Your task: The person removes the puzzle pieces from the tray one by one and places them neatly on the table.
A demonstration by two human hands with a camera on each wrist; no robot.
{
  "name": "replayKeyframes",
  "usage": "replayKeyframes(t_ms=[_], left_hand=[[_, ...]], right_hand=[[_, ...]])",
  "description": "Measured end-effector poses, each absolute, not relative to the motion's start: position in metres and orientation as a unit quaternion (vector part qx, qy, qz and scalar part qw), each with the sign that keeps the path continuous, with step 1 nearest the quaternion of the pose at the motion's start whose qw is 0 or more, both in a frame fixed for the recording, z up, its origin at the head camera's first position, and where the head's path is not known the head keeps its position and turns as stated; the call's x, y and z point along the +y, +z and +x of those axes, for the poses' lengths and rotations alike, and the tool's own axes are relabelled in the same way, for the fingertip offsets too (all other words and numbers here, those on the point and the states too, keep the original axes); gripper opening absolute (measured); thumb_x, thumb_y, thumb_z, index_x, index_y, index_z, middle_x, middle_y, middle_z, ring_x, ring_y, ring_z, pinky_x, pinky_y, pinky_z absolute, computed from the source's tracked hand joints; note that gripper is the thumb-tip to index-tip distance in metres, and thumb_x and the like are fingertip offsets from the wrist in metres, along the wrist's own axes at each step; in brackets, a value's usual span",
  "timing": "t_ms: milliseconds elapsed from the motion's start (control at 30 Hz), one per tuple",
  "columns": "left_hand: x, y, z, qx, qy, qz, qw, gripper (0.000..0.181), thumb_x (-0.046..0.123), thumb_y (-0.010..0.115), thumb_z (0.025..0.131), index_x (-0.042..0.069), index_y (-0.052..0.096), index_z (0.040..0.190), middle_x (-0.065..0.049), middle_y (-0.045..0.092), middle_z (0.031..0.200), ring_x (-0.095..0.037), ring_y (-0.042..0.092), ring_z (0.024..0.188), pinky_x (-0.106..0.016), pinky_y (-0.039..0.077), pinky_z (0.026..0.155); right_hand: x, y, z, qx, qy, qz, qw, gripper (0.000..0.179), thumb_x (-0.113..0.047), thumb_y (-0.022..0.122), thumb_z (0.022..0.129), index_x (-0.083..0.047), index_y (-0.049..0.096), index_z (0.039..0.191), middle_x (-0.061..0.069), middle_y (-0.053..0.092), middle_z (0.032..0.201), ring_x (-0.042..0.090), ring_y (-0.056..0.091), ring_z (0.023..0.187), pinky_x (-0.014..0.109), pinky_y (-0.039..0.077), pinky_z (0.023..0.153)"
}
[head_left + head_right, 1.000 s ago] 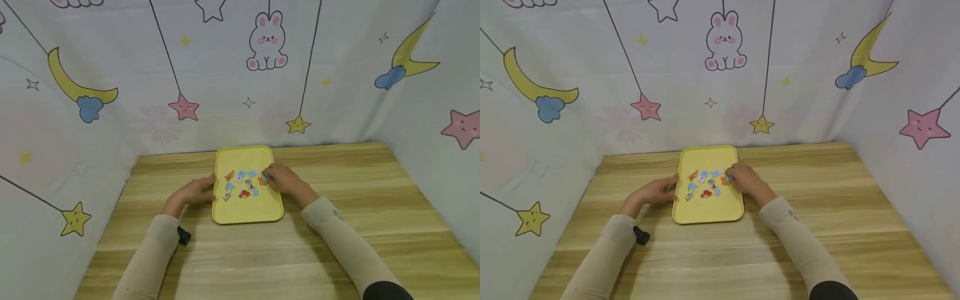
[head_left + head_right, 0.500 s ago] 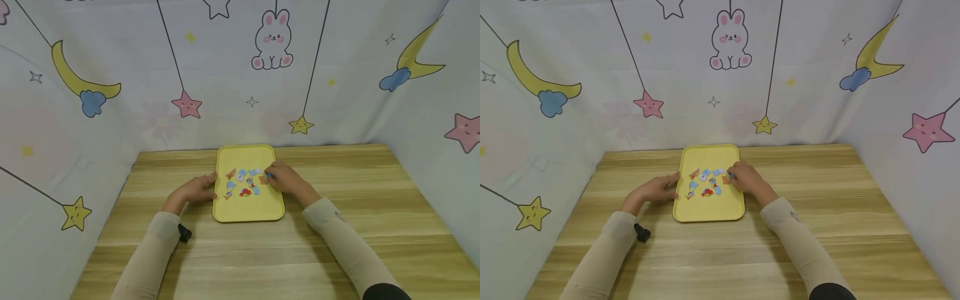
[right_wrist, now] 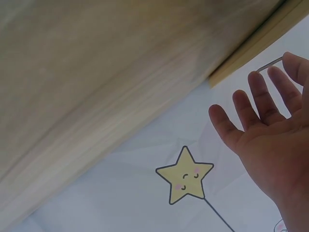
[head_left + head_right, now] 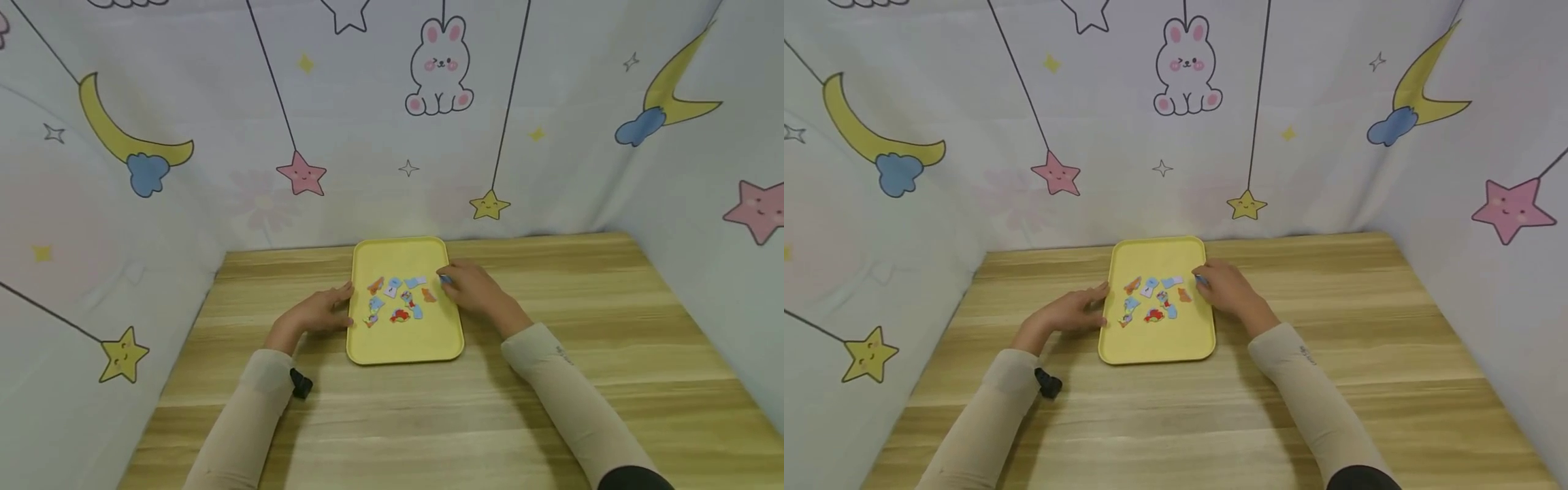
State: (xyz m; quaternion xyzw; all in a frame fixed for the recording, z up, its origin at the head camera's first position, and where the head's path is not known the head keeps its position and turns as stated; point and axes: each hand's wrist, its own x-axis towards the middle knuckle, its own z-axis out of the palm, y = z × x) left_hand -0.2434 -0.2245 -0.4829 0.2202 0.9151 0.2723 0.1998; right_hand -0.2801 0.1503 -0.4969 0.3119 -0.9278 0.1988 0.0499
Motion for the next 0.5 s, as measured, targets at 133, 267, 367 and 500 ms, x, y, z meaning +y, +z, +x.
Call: replayKeyframes(t_ms=[133, 267, 367, 500], left_hand=[[-0.224, -0.482, -0.243, 0.912, 0.280, 0.219, 0.204, 0.082, 0.023, 0.073, 0.100, -0.003, 0.029, 0.163, -0.018, 0.019, 0.172, -0.052, 0.016, 0.156, -0.060, 0.018, 0.127], [-0.224, -0.481, -0.241, 0.911, 0.284, 0.215, 0.207, 0.082, 0.023, 0.073, 0.100, -0.003, 0.028, 0.164, -0.018, 0.019, 0.173, -0.052, 0.015, 0.156, -0.061, 0.018, 0.127], [-0.223, -0.480, -0.240, 0.913, 0.281, 0.215, 0.204, 0.082, 0.024, 0.073, 0.100, -0.003, 0.029, 0.164, -0.018, 0.020, 0.172, -0.052, 0.016, 0.156, -0.061, 0.018, 0.127], [-0.223, -0.479, -0.241, 0.914, 0.275, 0.221, 0.200, 0.081, 0.024, 0.072, 0.100, -0.004, 0.029, 0.163, -0.019, 0.020, 0.172, -0.052, 0.017, 0.156, -0.061, 0.019, 0.127]], right_hand=[[0.155, -0.497, -0.280, -0.929, 0.199, 0.306, 0.055, 0.033, -0.012, 0.066, 0.101, 0.004, 0.071, 0.130, 0.023, 0.069, 0.127, 0.041, 0.064, 0.121, 0.054, 0.050, 0.107], [0.159, -0.496, -0.279, -0.933, 0.203, 0.293, 0.047, 0.035, -0.013, 0.066, 0.102, 0.004, 0.070, 0.132, 0.023, 0.068, 0.133, 0.042, 0.061, 0.127, 0.055, 0.047, 0.111], [0.162, -0.494, -0.278, -0.935, 0.206, 0.285, 0.044, 0.035, -0.013, 0.066, 0.103, 0.003, 0.069, 0.134, 0.022, 0.067, 0.133, 0.041, 0.061, 0.126, 0.056, 0.048, 0.109], [0.165, -0.491, -0.278, -0.936, 0.210, 0.278, 0.045, 0.036, -0.015, 0.066, 0.103, 0.003, 0.069, 0.135, 0.021, 0.067, 0.132, 0.039, 0.061, 0.125, 0.055, 0.048, 0.109]])
